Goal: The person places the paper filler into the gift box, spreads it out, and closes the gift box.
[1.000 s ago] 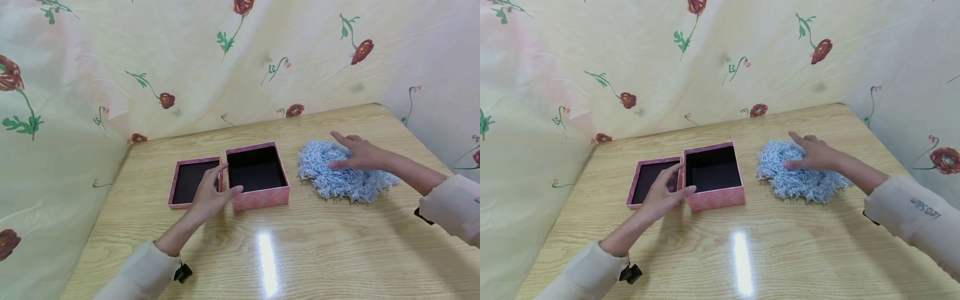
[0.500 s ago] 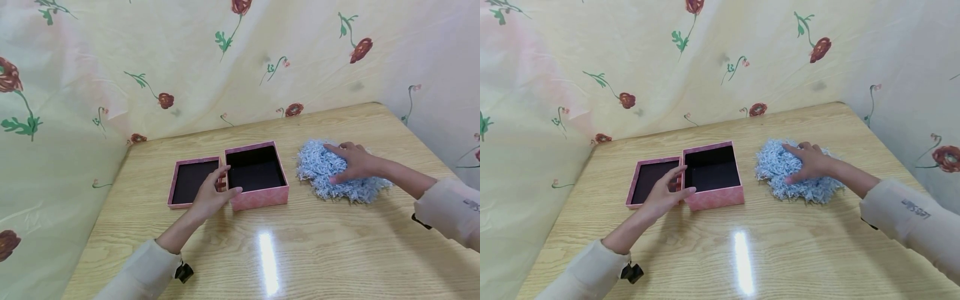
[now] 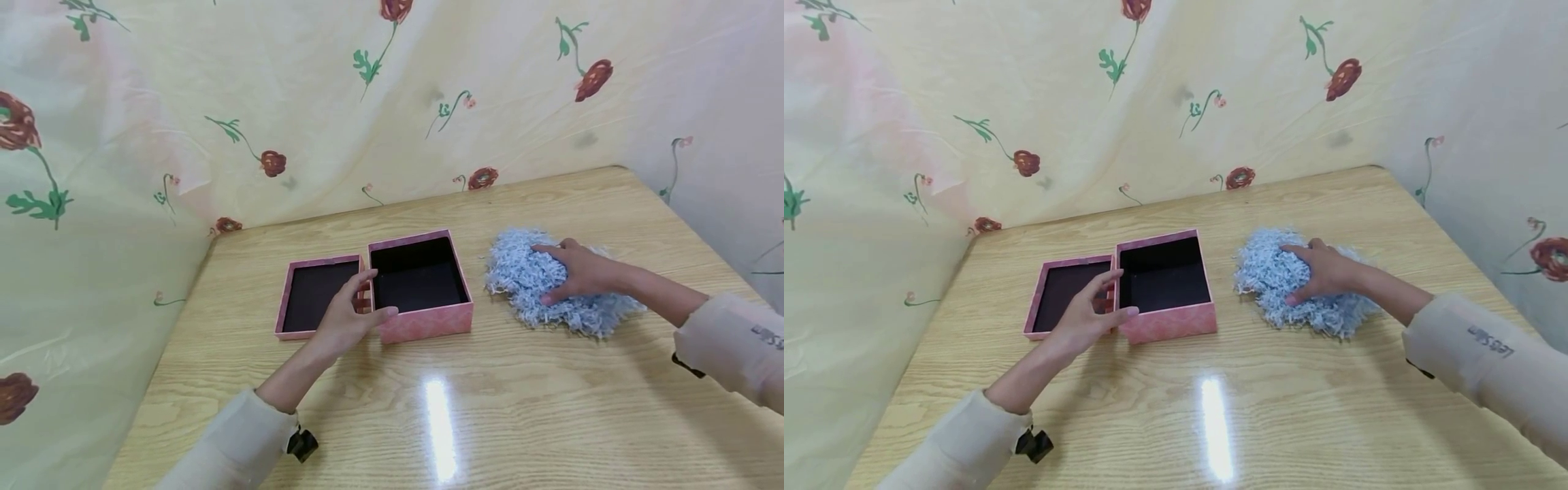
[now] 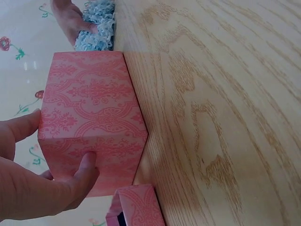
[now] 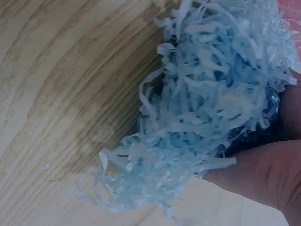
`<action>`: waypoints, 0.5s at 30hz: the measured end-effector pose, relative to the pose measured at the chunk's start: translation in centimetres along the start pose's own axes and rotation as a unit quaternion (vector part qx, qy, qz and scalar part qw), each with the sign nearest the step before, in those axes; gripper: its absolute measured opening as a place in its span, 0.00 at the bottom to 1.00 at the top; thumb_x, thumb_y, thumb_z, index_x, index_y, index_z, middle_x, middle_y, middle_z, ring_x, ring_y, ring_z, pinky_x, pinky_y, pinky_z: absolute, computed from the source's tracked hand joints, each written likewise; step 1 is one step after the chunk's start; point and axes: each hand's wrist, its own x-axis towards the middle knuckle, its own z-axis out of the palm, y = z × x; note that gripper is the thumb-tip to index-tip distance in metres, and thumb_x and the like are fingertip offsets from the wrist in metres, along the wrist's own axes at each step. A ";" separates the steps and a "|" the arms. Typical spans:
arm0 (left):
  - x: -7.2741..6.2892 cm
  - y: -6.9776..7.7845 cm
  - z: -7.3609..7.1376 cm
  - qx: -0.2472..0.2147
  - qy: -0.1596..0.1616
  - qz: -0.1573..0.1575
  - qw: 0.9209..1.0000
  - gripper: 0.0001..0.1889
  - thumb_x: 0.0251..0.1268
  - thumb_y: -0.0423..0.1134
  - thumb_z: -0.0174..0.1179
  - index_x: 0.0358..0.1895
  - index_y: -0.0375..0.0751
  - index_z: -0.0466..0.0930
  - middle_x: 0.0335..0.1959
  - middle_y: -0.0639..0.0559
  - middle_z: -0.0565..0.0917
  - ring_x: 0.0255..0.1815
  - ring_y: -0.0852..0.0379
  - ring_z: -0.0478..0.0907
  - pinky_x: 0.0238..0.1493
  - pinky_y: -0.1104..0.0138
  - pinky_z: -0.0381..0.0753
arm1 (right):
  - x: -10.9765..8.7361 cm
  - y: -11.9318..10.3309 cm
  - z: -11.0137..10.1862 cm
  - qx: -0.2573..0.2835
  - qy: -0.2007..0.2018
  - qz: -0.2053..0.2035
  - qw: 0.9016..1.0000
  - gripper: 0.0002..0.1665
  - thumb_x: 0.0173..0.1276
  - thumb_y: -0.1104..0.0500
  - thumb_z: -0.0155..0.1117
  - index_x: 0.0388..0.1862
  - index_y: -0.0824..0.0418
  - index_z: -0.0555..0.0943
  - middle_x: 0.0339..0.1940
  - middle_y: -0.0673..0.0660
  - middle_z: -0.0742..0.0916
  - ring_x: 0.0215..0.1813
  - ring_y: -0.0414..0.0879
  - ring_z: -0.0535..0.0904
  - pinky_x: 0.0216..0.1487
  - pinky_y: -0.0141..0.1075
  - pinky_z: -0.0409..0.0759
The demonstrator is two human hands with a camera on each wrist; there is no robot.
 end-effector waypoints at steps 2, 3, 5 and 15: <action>0.0 0.1 0.0 0.000 0.001 -0.002 1.000 0.38 0.57 0.41 0.70 0.71 0.53 0.63 0.69 0.43 0.64 0.57 0.46 0.70 0.56 0.56 0.75 | 0.1 0.1 0.0 0.002 0.003 0.004 1.000 0.61 0.52 0.45 0.77 0.73 0.71 0.54 0.59 0.83 0.61 0.55 0.73 0.70 0.46 0.60 0.74; 0.1 0.1 0.0 0.001 0.001 -0.003 1.000 0.38 0.57 0.41 0.70 0.71 0.53 0.63 0.69 0.43 0.64 0.57 0.46 0.70 0.56 0.56 0.75 | 0.1 0.1 0.0 0.002 0.006 0.005 1.000 0.61 0.51 0.45 0.77 0.73 0.71 0.54 0.59 0.82 0.62 0.54 0.72 0.70 0.46 0.60 0.74; 0.0 0.3 0.0 0.002 0.002 -0.006 1.000 0.38 0.56 0.41 0.71 0.71 0.54 0.63 0.70 0.43 0.64 0.57 0.47 0.71 0.56 0.56 0.75 | 0.2 0.2 0.0 0.002 0.008 0.009 1.000 0.61 0.51 0.45 0.77 0.72 0.72 0.55 0.58 0.81 0.63 0.54 0.71 0.71 0.47 0.60 0.74; 0.0 0.1 0.0 0.003 0.003 -0.007 1.000 0.38 0.57 0.41 0.70 0.71 0.53 0.63 0.70 0.42 0.64 0.58 0.46 0.70 0.58 0.54 0.74 | 0.5 0.5 0.4 -0.016 0.036 0.017 0.999 0.57 0.50 0.52 0.78 0.68 0.79 0.59 0.57 0.80 0.69 0.56 0.74 0.69 0.54 0.62 0.70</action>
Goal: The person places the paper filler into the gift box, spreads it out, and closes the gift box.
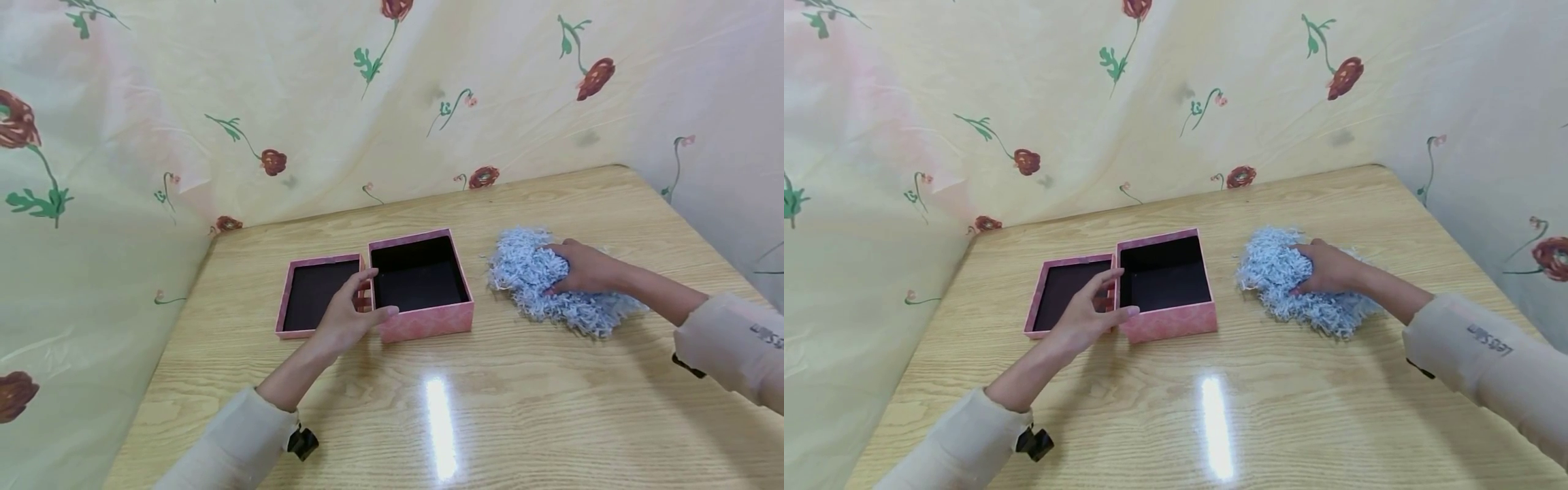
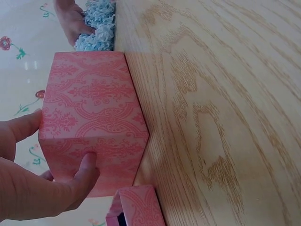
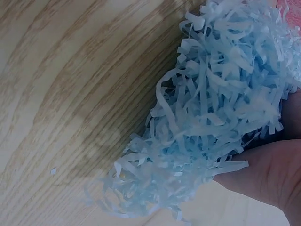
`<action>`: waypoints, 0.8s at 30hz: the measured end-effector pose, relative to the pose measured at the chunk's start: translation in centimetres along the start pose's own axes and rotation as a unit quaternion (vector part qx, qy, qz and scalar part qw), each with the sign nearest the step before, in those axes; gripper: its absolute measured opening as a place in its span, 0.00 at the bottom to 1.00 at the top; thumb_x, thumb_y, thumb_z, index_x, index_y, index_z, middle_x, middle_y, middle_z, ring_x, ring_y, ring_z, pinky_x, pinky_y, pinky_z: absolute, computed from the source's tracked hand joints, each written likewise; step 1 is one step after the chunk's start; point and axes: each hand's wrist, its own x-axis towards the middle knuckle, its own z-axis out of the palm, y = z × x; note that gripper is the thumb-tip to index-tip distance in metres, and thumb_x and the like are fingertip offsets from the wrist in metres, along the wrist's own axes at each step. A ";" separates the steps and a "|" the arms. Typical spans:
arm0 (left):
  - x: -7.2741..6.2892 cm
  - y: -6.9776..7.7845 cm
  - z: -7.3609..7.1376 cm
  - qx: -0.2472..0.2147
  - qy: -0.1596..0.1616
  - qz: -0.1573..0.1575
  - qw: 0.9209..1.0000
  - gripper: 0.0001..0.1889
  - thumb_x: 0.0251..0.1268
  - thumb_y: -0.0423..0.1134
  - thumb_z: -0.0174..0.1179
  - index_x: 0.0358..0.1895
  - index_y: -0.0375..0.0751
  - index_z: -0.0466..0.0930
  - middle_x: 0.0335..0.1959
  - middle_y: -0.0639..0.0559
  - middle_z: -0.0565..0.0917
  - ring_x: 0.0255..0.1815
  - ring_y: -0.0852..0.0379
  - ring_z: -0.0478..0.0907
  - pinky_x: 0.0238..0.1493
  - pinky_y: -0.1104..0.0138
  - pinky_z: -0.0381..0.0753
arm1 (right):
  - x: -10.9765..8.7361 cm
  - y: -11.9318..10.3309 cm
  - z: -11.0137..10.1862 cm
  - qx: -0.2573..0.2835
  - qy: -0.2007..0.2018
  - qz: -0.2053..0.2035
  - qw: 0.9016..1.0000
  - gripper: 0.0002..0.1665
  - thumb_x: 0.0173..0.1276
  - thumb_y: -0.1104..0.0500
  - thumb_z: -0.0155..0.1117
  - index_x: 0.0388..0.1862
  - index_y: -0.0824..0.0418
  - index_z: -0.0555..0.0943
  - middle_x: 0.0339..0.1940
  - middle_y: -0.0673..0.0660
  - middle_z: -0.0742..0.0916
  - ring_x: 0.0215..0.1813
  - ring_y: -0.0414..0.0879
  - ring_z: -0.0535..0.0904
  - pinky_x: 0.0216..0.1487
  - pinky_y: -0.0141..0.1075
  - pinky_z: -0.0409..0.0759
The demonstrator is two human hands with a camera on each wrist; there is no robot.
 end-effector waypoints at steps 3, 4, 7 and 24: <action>0.0 0.1 0.0 0.000 0.001 -0.002 1.000 0.38 0.56 0.41 0.70 0.71 0.54 0.63 0.70 0.43 0.64 0.59 0.46 0.70 0.58 0.54 0.74 | -0.1 0.0 0.0 -0.007 0.008 0.002 1.000 0.55 0.50 0.54 0.79 0.67 0.81 0.60 0.57 0.81 0.69 0.56 0.74 0.69 0.54 0.62 0.70; -0.1 0.2 0.0 0.000 0.001 -0.004 1.000 0.38 0.56 0.41 0.71 0.71 0.54 0.63 0.70 0.43 0.64 0.58 0.46 0.70 0.58 0.54 0.74 | -0.1 0.0 -0.1 -0.010 0.010 0.002 1.000 0.55 0.50 0.54 0.79 0.66 0.81 0.60 0.57 0.81 0.70 0.56 0.75 0.69 0.55 0.62 0.70; -0.1 0.2 0.0 0.001 0.002 -0.007 1.000 0.38 0.56 0.42 0.70 0.71 0.55 0.63 0.70 0.44 0.63 0.58 0.46 0.70 0.58 0.54 0.74 | -0.1 0.1 -0.1 -0.014 0.016 0.003 1.000 0.53 0.50 0.55 0.78 0.65 0.81 0.62 0.58 0.81 0.70 0.57 0.76 0.68 0.55 0.63 0.69; -0.1 0.2 0.0 -0.004 0.000 -0.011 1.000 0.38 0.57 0.42 0.70 0.71 0.56 0.63 0.70 0.44 0.64 0.57 0.47 0.70 0.57 0.55 0.74 | -0.7 0.2 -1.2 0.052 0.028 0.016 0.998 0.46 0.54 0.57 0.76 0.67 0.75 0.66 0.62 0.77 0.73 0.61 0.74 0.68 0.55 0.62 0.71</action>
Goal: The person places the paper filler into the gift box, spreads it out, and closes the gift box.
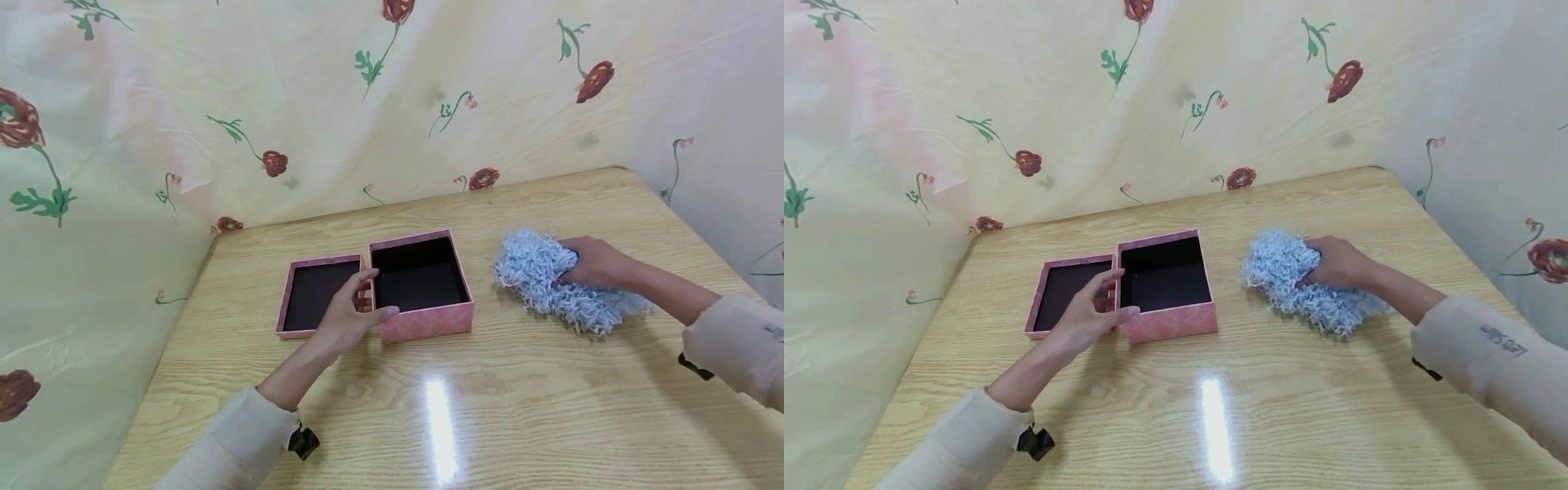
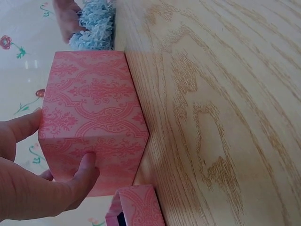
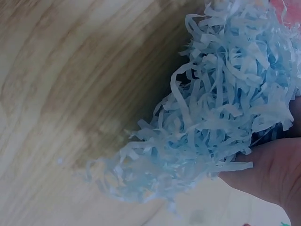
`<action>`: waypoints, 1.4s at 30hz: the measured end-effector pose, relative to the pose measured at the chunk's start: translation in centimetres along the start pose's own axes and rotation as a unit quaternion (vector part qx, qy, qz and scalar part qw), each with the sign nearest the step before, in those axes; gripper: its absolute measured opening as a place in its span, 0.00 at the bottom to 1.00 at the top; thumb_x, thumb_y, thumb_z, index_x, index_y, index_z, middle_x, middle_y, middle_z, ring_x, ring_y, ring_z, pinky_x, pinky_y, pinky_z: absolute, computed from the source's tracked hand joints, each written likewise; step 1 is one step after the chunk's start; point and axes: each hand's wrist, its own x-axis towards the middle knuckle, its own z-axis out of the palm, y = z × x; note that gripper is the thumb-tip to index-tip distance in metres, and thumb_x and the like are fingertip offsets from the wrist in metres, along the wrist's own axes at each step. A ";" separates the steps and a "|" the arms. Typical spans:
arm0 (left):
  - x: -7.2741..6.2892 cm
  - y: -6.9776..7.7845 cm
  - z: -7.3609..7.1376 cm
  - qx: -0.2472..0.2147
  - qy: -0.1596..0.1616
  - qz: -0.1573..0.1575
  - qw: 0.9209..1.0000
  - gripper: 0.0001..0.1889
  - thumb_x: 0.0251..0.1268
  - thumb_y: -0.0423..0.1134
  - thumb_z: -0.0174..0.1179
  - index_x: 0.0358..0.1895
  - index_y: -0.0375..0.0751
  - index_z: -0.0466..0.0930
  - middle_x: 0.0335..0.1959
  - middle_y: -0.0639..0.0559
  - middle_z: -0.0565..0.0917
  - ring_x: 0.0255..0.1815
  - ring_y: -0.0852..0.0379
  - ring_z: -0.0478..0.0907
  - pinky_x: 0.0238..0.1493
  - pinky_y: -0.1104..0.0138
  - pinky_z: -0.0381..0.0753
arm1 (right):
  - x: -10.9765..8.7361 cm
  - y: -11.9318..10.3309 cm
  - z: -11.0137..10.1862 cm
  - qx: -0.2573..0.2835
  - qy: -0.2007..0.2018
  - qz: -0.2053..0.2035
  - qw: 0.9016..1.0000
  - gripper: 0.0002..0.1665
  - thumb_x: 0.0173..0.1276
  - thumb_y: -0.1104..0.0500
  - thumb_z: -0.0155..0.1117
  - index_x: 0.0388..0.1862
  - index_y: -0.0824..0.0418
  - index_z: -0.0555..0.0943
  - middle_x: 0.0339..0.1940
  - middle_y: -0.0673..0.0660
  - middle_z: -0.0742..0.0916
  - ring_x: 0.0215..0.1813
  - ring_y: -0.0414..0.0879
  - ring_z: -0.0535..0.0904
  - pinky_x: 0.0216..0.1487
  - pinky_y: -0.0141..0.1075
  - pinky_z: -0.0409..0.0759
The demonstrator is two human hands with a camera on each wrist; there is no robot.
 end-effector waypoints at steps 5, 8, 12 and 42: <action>0.0 0.0 0.0 -0.003 -0.002 0.000 1.000 0.38 0.57 0.41 0.70 0.71 0.55 0.63 0.70 0.43 0.64 0.56 0.47 0.70 0.56 0.56 0.75 | -0.1 -0.4 -1.3 0.013 0.007 -0.007 1.000 0.43 0.54 0.58 0.76 0.66 0.72 0.69 0.60 0.73 0.76 0.59 0.71 0.72 0.55 0.60 0.72; 0.0 0.0 -0.1 -0.004 -0.002 0.000 1.000 0.38 0.56 0.41 0.70 0.71 0.55 0.63 0.69 0.43 0.64 0.56 0.47 0.69 0.56 0.56 0.74 | 0.0 -0.6 -2.1 0.018 0.015 -0.003 1.000 0.42 0.53 0.58 0.76 0.65 0.71 0.71 0.59 0.72 0.78 0.58 0.70 0.73 0.55 0.60 0.72; 0.0 0.0 -0.1 -0.004 -0.003 -0.001 1.000 0.38 0.56 0.42 0.70 0.71 0.55 0.63 0.69 0.43 0.64 0.56 0.47 0.69 0.56 0.56 0.75 | 0.0 -0.7 -3.0 0.019 0.021 0.011 1.000 0.45 0.53 0.56 0.77 0.66 0.72 0.68 0.61 0.74 0.76 0.60 0.71 0.70 0.56 0.61 0.70; 0.0 0.0 -0.1 0.001 -0.004 -0.001 1.000 0.38 0.56 0.41 0.70 0.70 0.56 0.63 0.68 0.43 0.65 0.55 0.47 0.70 0.53 0.59 0.76 | 0.7 -3.2 -8.3 0.043 0.055 0.040 0.997 0.44 0.57 0.50 0.75 0.68 0.65 0.69 0.64 0.71 0.74 0.61 0.63 0.69 0.60 0.59 0.65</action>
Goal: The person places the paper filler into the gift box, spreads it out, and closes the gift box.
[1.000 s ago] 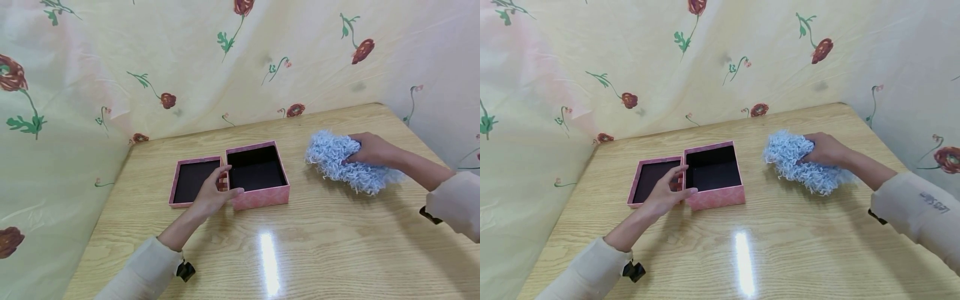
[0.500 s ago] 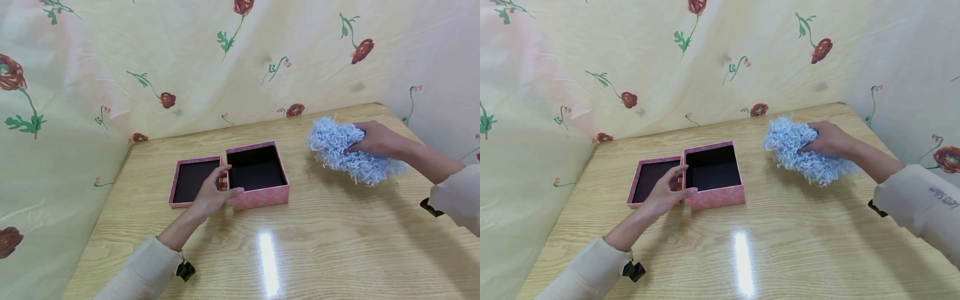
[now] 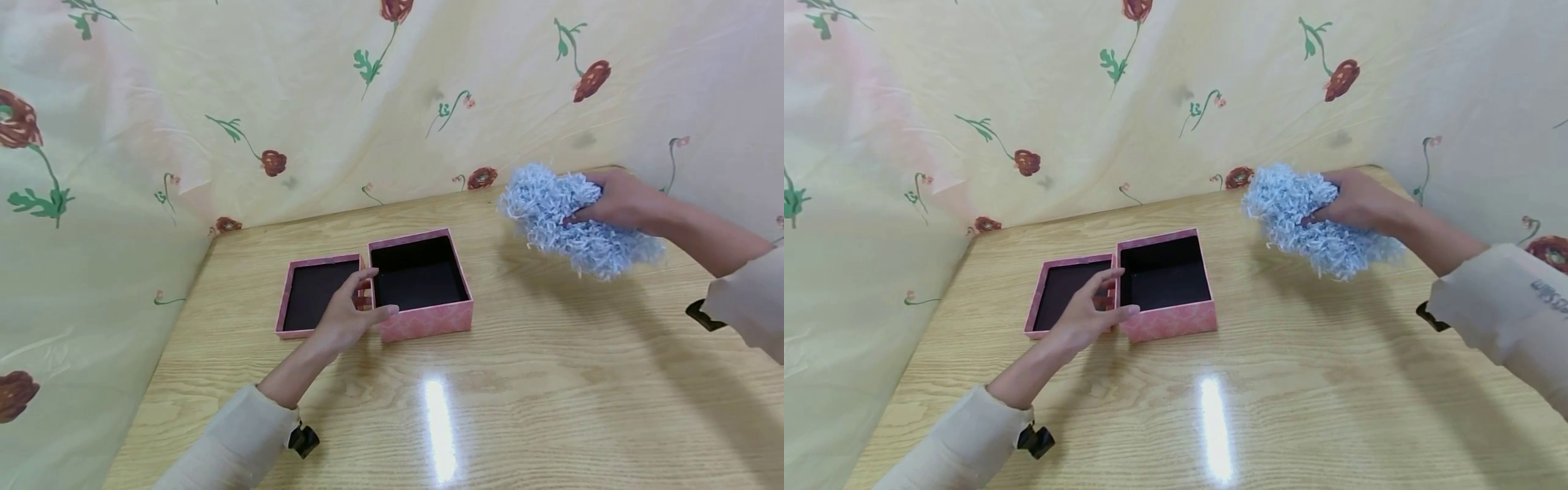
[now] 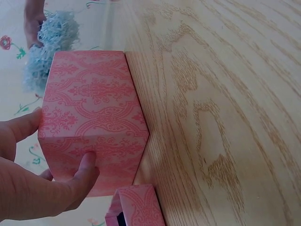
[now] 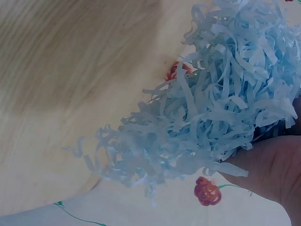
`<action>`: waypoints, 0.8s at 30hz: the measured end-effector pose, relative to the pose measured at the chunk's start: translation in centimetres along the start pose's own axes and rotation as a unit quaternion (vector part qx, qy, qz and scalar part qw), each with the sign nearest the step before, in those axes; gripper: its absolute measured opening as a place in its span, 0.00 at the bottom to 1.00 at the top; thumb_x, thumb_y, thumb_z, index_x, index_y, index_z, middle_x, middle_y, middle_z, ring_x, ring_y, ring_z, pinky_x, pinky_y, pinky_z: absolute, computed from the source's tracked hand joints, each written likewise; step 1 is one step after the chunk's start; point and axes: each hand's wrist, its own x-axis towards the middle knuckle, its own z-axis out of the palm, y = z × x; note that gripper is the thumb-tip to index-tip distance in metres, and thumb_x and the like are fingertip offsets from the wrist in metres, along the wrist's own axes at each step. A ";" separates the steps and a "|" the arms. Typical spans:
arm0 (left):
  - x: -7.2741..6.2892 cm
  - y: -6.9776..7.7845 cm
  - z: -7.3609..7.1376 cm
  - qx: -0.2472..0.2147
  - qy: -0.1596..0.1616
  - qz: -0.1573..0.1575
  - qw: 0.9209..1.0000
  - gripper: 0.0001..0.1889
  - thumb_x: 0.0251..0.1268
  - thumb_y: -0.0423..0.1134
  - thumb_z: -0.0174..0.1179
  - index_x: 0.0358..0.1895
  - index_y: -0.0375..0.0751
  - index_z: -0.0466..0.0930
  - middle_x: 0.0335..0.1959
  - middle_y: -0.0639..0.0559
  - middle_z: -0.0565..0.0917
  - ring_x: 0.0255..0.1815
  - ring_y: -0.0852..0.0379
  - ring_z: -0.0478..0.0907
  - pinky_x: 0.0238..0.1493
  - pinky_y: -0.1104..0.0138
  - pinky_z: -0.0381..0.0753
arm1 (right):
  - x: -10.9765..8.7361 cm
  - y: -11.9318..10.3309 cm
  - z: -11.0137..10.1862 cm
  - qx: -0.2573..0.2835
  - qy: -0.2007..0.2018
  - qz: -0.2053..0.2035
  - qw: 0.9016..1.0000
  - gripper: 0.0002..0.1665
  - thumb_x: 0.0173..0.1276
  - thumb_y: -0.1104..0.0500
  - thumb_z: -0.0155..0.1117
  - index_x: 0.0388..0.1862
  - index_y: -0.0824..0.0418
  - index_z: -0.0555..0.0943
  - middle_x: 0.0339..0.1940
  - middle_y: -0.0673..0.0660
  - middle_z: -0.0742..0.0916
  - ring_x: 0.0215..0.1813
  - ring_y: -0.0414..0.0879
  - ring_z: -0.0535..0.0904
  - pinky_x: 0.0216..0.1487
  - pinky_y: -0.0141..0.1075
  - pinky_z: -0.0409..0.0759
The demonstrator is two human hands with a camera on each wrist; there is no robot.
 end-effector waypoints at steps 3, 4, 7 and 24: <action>0.1 -0.1 0.0 -0.002 -0.001 0.003 1.000 0.37 0.57 0.41 0.70 0.70 0.55 0.63 0.67 0.42 0.66 0.54 0.47 0.70 0.52 0.60 0.76 | 0.2 -0.5 -0.3 0.000 -0.004 0.004 1.000 0.42 0.58 0.50 0.74 0.67 0.65 0.70 0.61 0.70 0.77 0.56 0.60 0.72 0.55 0.51 0.72; 0.1 -0.1 0.0 -0.002 -0.001 0.004 1.000 0.37 0.57 0.41 0.70 0.70 0.54 0.63 0.66 0.42 0.66 0.54 0.47 0.70 0.52 0.60 0.76 | 0.2 -0.7 -0.4 -0.002 -0.004 0.005 1.000 0.41 0.58 0.50 0.74 0.66 0.65 0.70 0.60 0.70 0.77 0.54 0.58 0.73 0.53 0.46 0.73; 0.1 -0.2 0.0 0.000 -0.003 0.009 1.000 0.37 0.57 0.41 0.70 0.70 0.53 0.63 0.65 0.41 0.67 0.54 0.47 0.70 0.52 0.60 0.76 | 0.4 -1.3 -0.7 -0.005 -0.005 0.006 1.000 0.41 0.57 0.49 0.75 0.65 0.64 0.71 0.57 0.68 0.79 0.49 0.52 0.75 0.43 0.32 0.74; 0.1 -0.3 -0.1 0.000 -0.006 0.010 1.000 0.37 0.57 0.41 0.70 0.70 0.54 0.63 0.65 0.42 0.67 0.54 0.47 0.70 0.51 0.59 0.75 | 1.2 -4.6 -0.3 0.009 -0.021 -0.005 1.000 0.43 0.58 0.49 0.74 0.68 0.61 0.69 0.62 0.67 0.77 0.57 0.57 0.73 0.58 0.54 0.70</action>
